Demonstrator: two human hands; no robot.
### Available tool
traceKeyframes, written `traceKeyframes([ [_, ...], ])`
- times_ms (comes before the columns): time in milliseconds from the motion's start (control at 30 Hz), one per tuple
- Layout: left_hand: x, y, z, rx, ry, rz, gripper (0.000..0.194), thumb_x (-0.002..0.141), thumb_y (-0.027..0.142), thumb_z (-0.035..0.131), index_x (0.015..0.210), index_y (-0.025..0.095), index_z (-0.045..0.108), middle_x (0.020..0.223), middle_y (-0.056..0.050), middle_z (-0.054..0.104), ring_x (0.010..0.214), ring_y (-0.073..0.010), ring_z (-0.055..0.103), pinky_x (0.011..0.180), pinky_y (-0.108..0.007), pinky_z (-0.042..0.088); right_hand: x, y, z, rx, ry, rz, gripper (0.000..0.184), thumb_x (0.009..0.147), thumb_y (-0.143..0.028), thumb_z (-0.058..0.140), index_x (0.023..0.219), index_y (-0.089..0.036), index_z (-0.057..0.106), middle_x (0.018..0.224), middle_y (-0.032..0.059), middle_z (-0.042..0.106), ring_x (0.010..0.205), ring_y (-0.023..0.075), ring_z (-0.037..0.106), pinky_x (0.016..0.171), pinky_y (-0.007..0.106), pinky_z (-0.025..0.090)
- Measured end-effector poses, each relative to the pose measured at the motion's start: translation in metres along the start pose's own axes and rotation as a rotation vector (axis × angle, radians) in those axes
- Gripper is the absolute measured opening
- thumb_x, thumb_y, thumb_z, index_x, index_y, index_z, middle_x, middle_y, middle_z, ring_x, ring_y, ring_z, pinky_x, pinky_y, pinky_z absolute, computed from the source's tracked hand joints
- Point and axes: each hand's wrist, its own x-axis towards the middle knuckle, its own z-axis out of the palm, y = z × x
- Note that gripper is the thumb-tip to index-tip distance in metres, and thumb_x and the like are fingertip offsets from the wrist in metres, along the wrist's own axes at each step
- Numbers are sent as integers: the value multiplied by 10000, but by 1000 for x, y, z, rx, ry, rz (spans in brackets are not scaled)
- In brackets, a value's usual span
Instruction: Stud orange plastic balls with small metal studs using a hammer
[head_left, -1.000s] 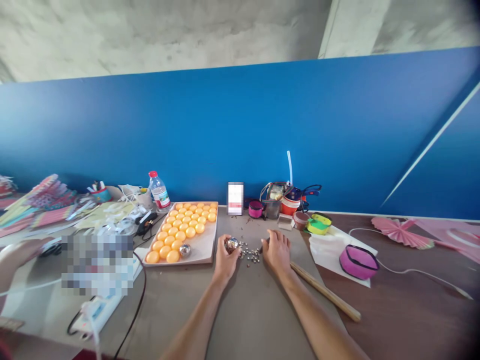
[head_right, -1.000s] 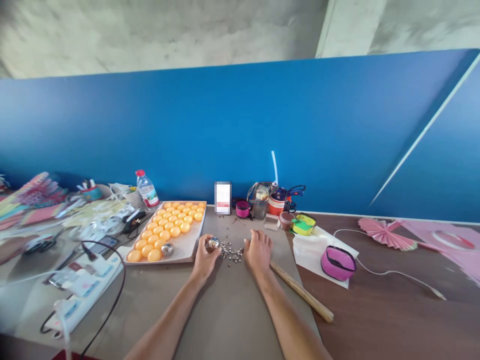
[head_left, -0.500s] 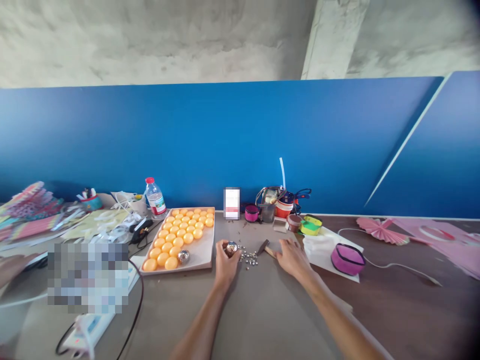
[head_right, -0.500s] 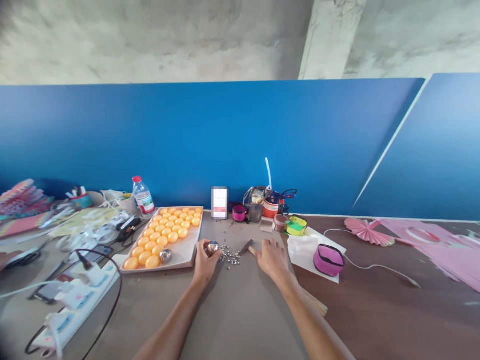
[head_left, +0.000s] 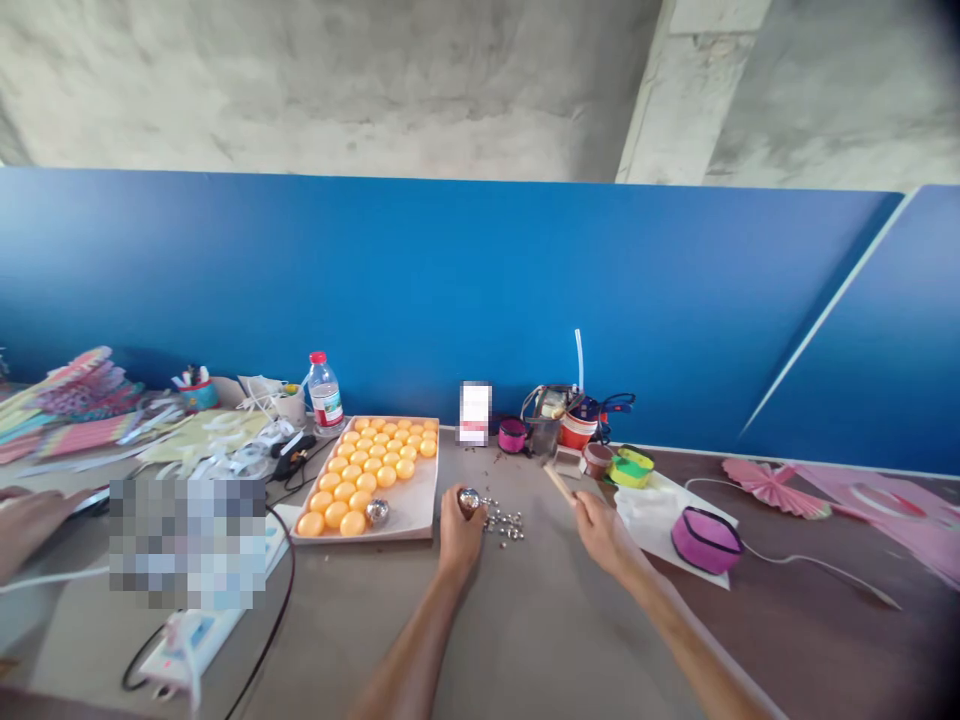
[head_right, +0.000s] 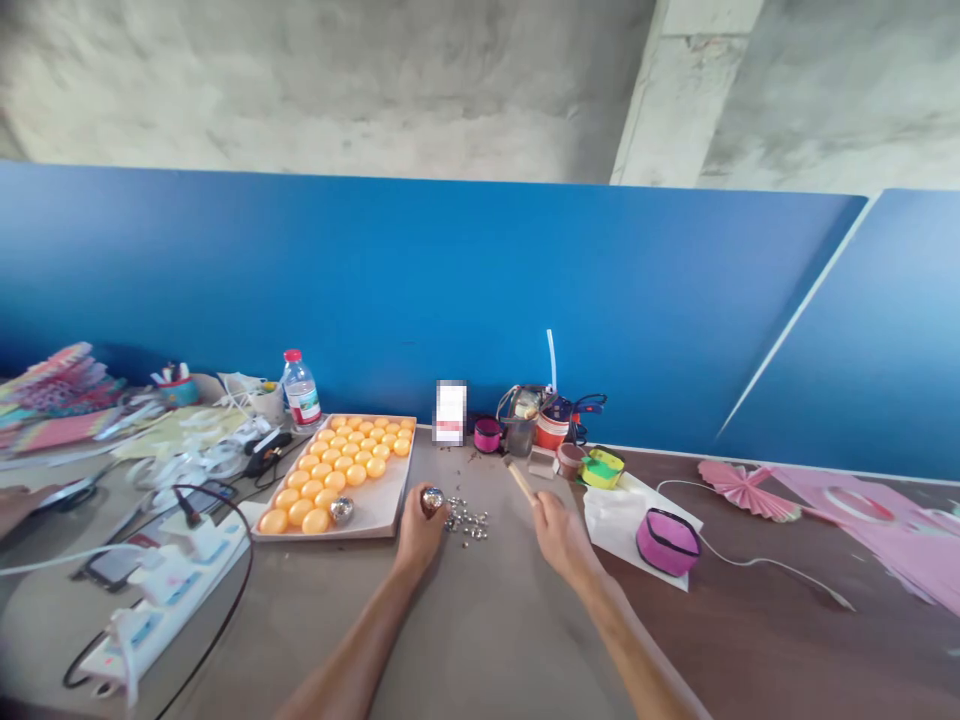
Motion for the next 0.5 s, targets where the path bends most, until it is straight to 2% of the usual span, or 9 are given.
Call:
traceKeyframes([
  [67,0,1,1,-60,-15,-68,313,644,198,593,942,167,503,737,6,533,634,-128,519,631,-273,432,5,-20,-9,272,-59,19,370,884,-415,249,800,-183,524,689,36,571,487,128,500,474,250,356],
  [133,-1,1,2,-89,0,-97,328,632,193,597,942,172,492,723,15,530,614,-121,508,612,-261,420,5,-41,-12,442,-102,14,405,869,-499,265,775,-187,507,680,16,559,422,98,439,424,237,315],
  [233,0,-3,2,-90,44,-89,334,619,181,591,936,177,487,728,21,521,621,-118,502,616,-255,408,-4,-61,2,365,-161,-59,332,835,-494,397,710,-201,490,552,-27,477,490,113,437,458,221,299],
  [333,2,-6,1,-90,23,-78,303,637,170,562,928,182,482,698,33,494,600,-111,477,594,-240,392,-13,-64,24,265,-261,-139,353,856,-447,378,602,-206,423,541,-23,467,509,118,420,474,226,267],
  [400,2,-5,0,-85,15,-80,292,639,157,550,921,188,484,684,40,481,588,-107,463,583,-234,384,-16,-61,31,229,-248,-157,333,869,-423,363,619,-210,419,572,-15,492,528,125,433,500,233,274],
  [500,1,-2,0,-34,32,-75,302,634,141,550,927,189,497,705,32,490,597,-109,463,595,-238,389,-14,-58,27,221,-189,-154,321,886,-412,326,656,-214,432,593,-3,502,547,134,444,518,237,290],
])
